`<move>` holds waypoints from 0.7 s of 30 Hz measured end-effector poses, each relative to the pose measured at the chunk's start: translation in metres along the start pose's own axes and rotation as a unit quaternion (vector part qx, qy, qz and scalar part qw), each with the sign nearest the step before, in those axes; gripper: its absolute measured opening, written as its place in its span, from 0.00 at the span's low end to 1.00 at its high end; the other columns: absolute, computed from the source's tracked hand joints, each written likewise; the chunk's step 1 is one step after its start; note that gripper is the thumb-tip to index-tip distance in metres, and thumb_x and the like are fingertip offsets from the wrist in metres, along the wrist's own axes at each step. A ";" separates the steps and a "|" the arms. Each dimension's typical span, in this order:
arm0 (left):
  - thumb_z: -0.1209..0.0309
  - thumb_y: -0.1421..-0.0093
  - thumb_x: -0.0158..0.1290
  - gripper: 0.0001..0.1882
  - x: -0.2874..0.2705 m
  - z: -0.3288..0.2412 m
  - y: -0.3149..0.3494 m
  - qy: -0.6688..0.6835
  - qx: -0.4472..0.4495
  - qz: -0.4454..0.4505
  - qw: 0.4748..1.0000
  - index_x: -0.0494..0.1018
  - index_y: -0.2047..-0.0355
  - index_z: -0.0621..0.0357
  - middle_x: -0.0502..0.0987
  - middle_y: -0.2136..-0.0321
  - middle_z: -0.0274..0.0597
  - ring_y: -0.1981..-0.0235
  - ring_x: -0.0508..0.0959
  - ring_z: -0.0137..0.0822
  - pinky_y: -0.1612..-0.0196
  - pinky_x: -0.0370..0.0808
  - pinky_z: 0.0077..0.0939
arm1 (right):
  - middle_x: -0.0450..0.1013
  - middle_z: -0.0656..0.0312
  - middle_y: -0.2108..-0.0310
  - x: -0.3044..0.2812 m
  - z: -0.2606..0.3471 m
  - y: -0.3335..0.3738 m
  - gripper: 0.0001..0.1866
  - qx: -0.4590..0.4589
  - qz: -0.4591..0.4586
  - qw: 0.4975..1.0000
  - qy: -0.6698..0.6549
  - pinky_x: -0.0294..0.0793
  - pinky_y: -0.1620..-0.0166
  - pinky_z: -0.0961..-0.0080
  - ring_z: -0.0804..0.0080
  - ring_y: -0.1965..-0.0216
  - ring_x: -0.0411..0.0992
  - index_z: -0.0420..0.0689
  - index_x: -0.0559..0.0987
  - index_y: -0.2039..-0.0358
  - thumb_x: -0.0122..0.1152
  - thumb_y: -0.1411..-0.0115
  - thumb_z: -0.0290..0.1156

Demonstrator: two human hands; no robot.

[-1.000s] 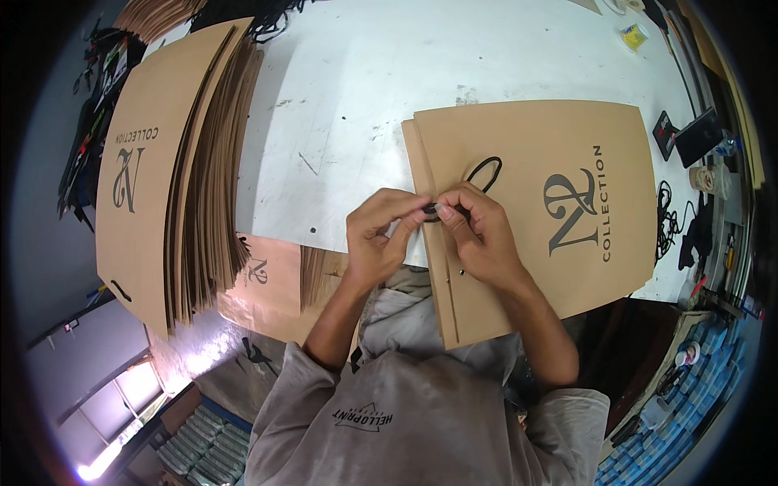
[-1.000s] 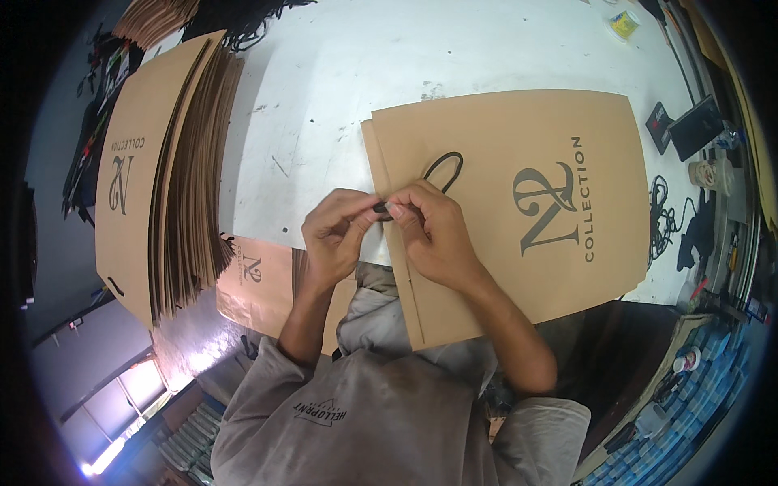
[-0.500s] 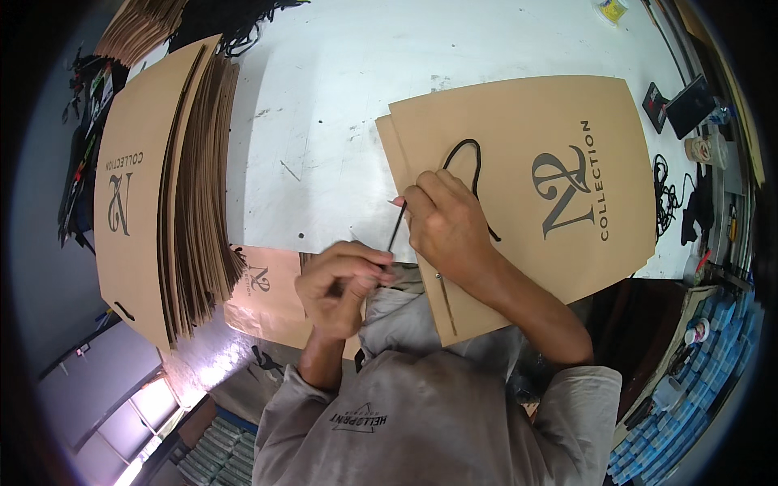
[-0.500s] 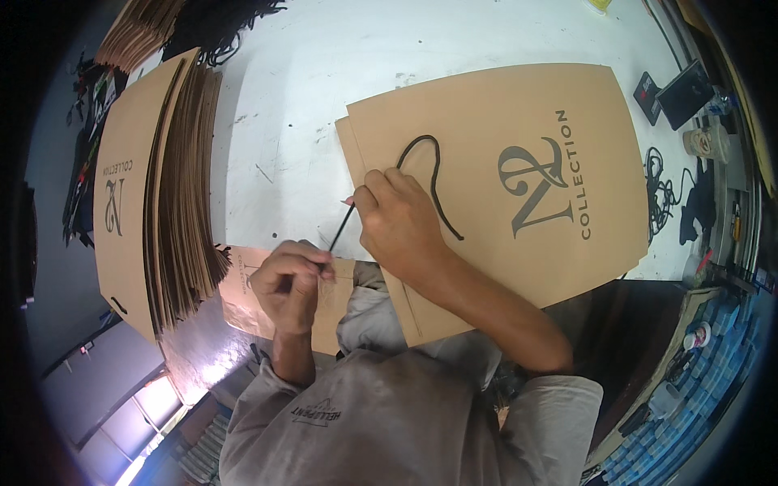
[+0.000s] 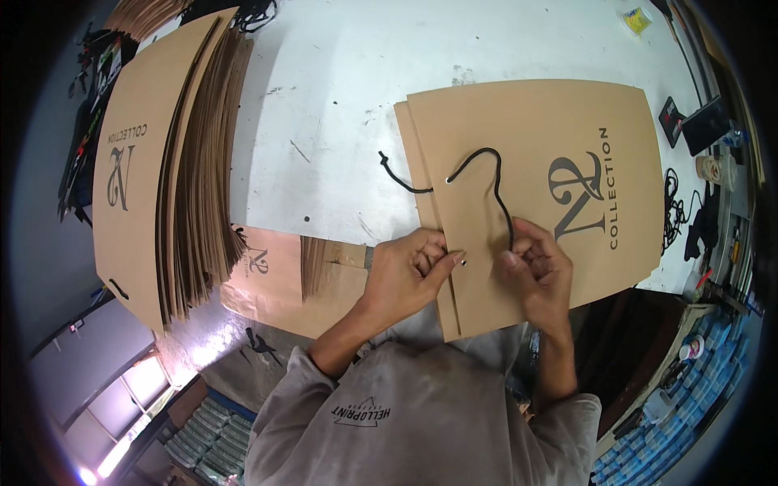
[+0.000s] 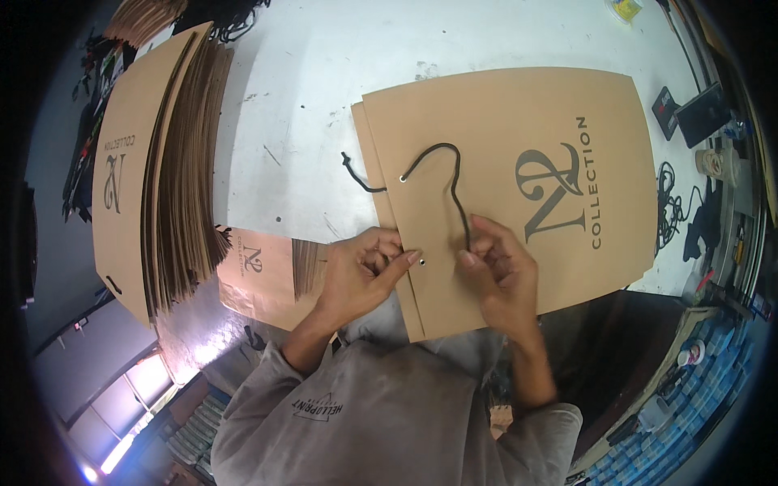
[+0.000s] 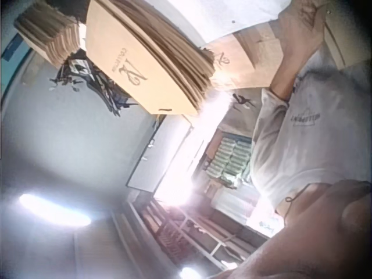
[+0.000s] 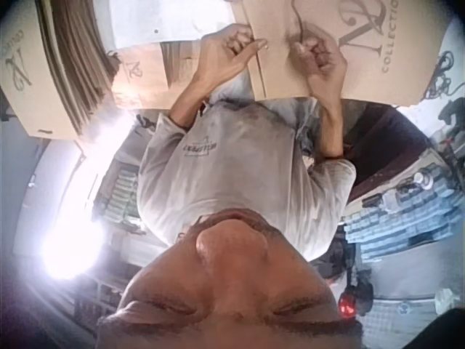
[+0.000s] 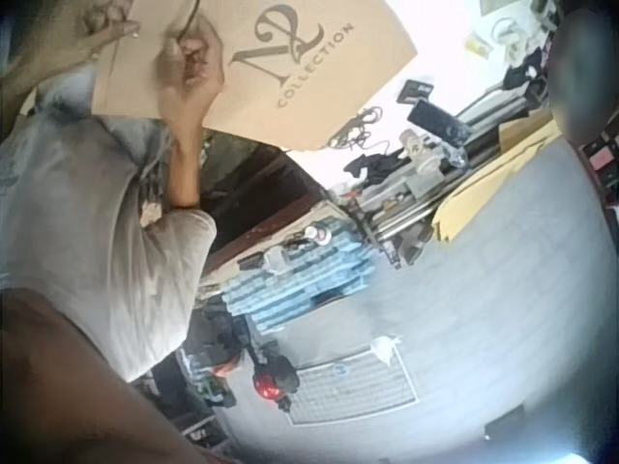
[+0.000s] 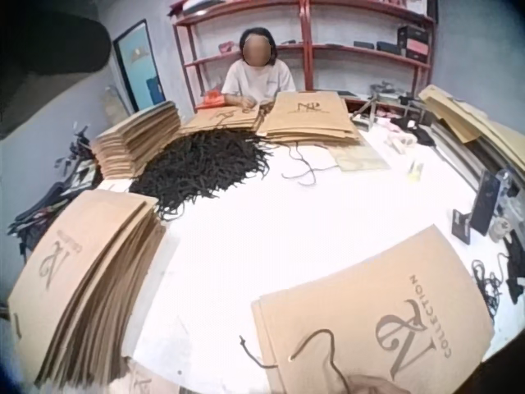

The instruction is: The person repeatedly threads black drawstrings through pre-punched holes on flat brown paper bags, then stacks the finished bags. The process is performed one bag at a time on a white worktable.

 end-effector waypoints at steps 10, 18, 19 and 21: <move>0.83 0.32 0.50 0.16 0.005 0.010 0.003 0.298 -0.025 0.055 0.953 0.66 0.44 0.69 0.81 0.58 0.45 0.59 0.82 0.26 0.57 0.80 0.21 | 0.81 0.57 0.66 0.028 0.012 0.005 0.04 -0.213 0.063 0.969 0.112 0.73 0.67 0.82 0.80 0.71 0.74 0.34 0.80 0.66 0.68 0.40 0.16; 0.88 0.33 0.50 0.21 0.014 0.009 0.002 0.239 -0.007 0.120 0.964 0.59 0.42 0.66 0.79 0.53 0.48 0.51 0.82 0.33 0.50 0.79 0.25 | 0.80 0.57 0.67 0.030 0.004 0.009 0.06 -0.214 0.006 0.973 0.086 0.69 0.72 0.83 0.80 0.73 0.72 0.33 0.82 0.65 0.69 0.43 0.14; 0.88 0.33 0.50 0.21 0.014 0.008 0.002 0.236 -0.005 0.122 0.964 0.59 0.42 0.66 0.79 0.53 0.49 0.51 0.82 0.33 0.50 0.79 0.24 | 0.80 0.57 0.67 0.030 0.006 0.010 0.06 -0.216 -0.002 0.971 0.099 0.70 0.73 0.83 0.79 0.73 0.73 0.33 0.82 0.65 0.69 0.43 0.14; 0.88 0.33 0.50 0.21 0.014 0.006 0.001 0.238 -0.001 0.120 0.964 0.59 0.42 0.66 0.79 0.53 0.49 0.51 0.82 0.33 0.50 0.79 0.24 | 0.80 0.56 0.66 0.036 0.015 0.011 0.07 -0.270 0.010 0.953 0.140 0.71 0.74 0.81 0.77 0.72 0.75 0.33 0.82 0.65 0.69 0.44 0.13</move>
Point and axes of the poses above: each hand's wrist, its own y-axis away from the middle knuckle, its own x-axis out of the palm, z = x × y, the point moved 9 cm from there along -y, towards the middle knuckle
